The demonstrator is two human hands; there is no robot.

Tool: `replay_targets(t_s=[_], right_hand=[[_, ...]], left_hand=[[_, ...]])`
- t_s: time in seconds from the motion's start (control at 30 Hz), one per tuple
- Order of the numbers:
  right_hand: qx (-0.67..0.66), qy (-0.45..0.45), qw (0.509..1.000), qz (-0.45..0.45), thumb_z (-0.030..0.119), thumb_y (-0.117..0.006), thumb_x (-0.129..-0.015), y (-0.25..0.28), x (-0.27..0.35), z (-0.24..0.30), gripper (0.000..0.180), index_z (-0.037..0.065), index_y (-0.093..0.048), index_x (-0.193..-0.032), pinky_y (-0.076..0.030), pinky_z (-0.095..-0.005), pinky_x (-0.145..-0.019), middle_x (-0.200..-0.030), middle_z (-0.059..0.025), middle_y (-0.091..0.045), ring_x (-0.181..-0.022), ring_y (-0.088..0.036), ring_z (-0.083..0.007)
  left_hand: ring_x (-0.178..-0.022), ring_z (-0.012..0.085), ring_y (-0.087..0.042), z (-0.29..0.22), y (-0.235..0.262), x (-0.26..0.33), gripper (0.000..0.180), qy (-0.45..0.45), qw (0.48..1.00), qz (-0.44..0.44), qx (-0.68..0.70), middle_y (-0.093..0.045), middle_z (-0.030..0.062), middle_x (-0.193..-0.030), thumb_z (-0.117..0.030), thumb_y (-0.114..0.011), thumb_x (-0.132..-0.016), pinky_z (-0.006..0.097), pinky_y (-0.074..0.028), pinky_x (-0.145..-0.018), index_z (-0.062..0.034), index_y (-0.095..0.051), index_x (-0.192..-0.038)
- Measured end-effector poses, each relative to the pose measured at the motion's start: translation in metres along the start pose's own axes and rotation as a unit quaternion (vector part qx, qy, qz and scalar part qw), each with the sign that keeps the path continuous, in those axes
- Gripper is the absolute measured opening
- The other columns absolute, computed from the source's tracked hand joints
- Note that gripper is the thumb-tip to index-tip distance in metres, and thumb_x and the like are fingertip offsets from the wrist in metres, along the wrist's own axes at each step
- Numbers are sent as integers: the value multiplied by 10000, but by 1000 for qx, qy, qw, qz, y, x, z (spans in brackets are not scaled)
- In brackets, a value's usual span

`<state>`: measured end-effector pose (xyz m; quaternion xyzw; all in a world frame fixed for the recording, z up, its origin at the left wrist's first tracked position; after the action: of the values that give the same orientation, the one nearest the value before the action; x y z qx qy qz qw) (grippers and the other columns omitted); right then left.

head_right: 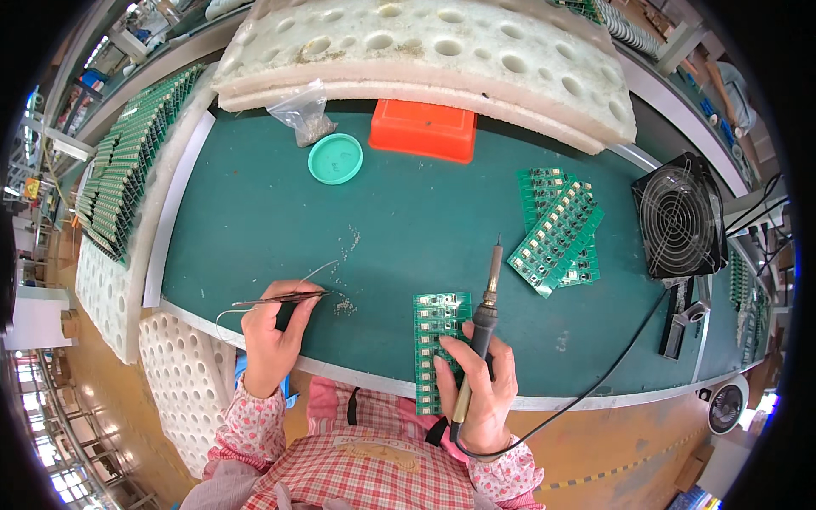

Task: The person solders components onto circuit board strips using a soldering iron, solder wire, and tweezers at a workbench.

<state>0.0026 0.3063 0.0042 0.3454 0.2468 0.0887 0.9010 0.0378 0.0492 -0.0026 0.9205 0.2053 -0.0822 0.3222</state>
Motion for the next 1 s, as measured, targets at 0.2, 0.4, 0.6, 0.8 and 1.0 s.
replay_targets(t_s=[0.2, 0.4, 0.6, 0.8, 1.0], right_hand=[[2, -4, 1000, 1, -8, -798, -748, 0, 0, -1, 400, 76, -683, -1122, -545, -406, -805, -1128, -195, -640, -943, -648, -327], [2, -6, 1000, 4, -8, -800, -741, 1, 0, 0, 407, 71, -685, -1124, -543, -403, -804, -1125, -195, -643, -938, -647, -325], [6, -7, 1000, 4, 14, -799, -748, 0, 2, -2, 398, 88, -693, -1124, -532, -397, -800, -1131, -174, -648, -930, -642, -307], [15, -4, 1000, -1, 31, -809, -738, -1, 2, -2, 386, 108, -712, -1104, -522, -385, -777, -1130, -134, -650, -900, -624, -292], [64, -2, 998, 16, 71, -828, -731, -3, -7, 7, 451, 152, -702, -1157, -514, -397, -787, -1099, -117, -643, -895, -629, -296]], left_hand=[[-838, 195, -707, -1, 0, 0, 107, -10, 1000, 3, -22, -720, 112, -1000, 60, -686, -883, 274, -545, -766, 46, -692, -989], [-838, 200, -706, -1, 0, 0, 112, -13, 1000, 5, -24, -713, 113, -1014, 63, -684, -884, 279, -546, -762, 46, -687, -995], [-834, 202, -703, -1, 0, 0, 108, -23, 999, 3, -31, -713, 114, -1010, 66, -682, -884, 278, -544, -761, 44, -688, -990], [-837, 197, -699, -5, -4, -1, 105, -30, 999, 6, -35, -711, 114, -999, 67, -675, -891, 274, -540, -765, 35, -686, -989], [-841, 175, -702, -32, -35, -5, 167, -70, 995, 32, 60, -685, 105, -972, 105, -649, -894, 266, -543, -754, 22, -644, -1038]])
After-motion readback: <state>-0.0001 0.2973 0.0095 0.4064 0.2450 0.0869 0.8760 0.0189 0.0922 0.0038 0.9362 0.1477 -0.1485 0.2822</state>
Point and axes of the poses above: each hand's wrist, its own x-axis away from the middle knuckle, its own y-axis out of the back of the hand, z = x × y, the point moved 1 cm from there along -x, towards the middle knuckle
